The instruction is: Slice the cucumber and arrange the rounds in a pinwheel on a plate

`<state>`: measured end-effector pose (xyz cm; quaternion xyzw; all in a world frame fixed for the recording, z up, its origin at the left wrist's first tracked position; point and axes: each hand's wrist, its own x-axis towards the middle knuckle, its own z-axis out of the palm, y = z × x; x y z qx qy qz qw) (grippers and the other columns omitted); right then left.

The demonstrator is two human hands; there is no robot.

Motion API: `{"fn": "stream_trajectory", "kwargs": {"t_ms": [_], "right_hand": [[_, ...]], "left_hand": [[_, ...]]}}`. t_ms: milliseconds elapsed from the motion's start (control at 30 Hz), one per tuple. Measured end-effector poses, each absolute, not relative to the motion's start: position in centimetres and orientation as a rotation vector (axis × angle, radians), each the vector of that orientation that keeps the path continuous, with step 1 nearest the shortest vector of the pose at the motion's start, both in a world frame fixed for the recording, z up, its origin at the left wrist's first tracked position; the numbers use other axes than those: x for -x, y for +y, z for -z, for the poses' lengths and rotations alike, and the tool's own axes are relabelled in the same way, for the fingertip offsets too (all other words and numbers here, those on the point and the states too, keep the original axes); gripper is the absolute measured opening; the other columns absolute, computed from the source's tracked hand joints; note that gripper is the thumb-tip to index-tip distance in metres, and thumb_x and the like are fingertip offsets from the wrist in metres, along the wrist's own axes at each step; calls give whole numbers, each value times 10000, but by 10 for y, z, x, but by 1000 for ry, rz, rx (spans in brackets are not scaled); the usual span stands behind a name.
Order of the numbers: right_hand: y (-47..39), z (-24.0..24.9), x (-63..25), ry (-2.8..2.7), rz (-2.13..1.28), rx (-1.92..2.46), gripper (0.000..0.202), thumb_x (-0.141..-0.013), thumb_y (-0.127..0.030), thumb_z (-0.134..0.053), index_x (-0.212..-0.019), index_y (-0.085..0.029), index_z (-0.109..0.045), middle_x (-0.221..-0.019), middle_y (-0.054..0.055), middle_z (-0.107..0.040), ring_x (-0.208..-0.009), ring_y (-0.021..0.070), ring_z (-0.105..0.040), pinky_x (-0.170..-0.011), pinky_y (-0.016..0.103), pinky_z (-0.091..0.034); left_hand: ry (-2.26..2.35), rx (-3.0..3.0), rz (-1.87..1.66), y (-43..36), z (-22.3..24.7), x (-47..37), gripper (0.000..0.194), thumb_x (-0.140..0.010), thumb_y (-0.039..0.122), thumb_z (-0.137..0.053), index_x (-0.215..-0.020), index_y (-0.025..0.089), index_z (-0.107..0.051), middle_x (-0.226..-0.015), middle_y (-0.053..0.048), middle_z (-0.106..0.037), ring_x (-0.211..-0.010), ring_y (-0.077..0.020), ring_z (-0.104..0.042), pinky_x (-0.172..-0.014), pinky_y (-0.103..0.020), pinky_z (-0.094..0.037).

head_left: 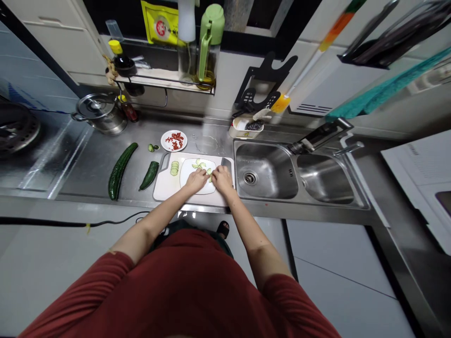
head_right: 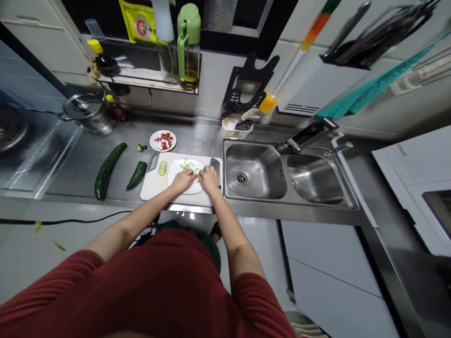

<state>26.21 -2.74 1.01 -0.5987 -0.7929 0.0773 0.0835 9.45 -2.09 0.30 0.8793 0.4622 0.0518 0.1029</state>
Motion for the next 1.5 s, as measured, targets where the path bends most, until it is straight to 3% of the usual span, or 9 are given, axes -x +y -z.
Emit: {"fn": "stream_trajectory", "kwargs": {"t_ms": [367, 633, 833, 1133, 1500], "right_hand": [[-28, -9, -256, -2453, -168, 1785, 224, -920, -232, -468, -987, -181, -676, -1037, 132, -575, -1021, 283, -409, -829, 379, -363], [-51, -18, -259, -2083, -194, 1762, 305, -933, -246, -413, -1099, -183, -661, -1084, 124, -560, -1067, 280, -401, -908, 395, -353], [-76, -19, -263, -1873, -175, 1730, 295, -927, -248, -395, -1042, -202, -664, -1029, 111, -580, -1050, 270, -457, -939, 411, -353], [-97, -12, -261, -1735, -258, 1730, 275, -927, -291, -408, -970, -212, -668, -987, 102, -616, -1027, 259, -493, -933, 407, -370], [-97, -7, -257, -1702, -260, 1628, 239, -911, -286, -461, -945, -200, -682, -941, 86, -625, -973, 242, -498, -913, 393, -395]], "left_hand": [[1405, -2518, -175, -25, -13, -95, 312, -918, 225, -460, -1153, 256, -662, -1059, -92, -612, -1082, -238, -491, -808, -317, -469], [1674, -2166, -653, -40, -17, -76, 319, -947, 298, -431, -1125, 226, -685, -1087, -58, -651, -1035, -197, -530, -893, -309, -452], [2051, -1874, -821, -54, -13, -39, 300, -929, 296, -429, -1080, 221, -677, -1029, -70, -667, -961, -211, -561, -862, -332, -436], [2444, -1575, -584, -54, -8, -6, 361, -873, 391, -477, -1186, 242, -579, -1121, -115, -631, -1069, -305, -517, -898, -473, -341], [2460, -1524, -563, -49, 2, -6, 314, -853, 380, -518, -1097, 211, -619, -1177, -141, -592, -1097, -326, -486, -911, -479, -306]]}}
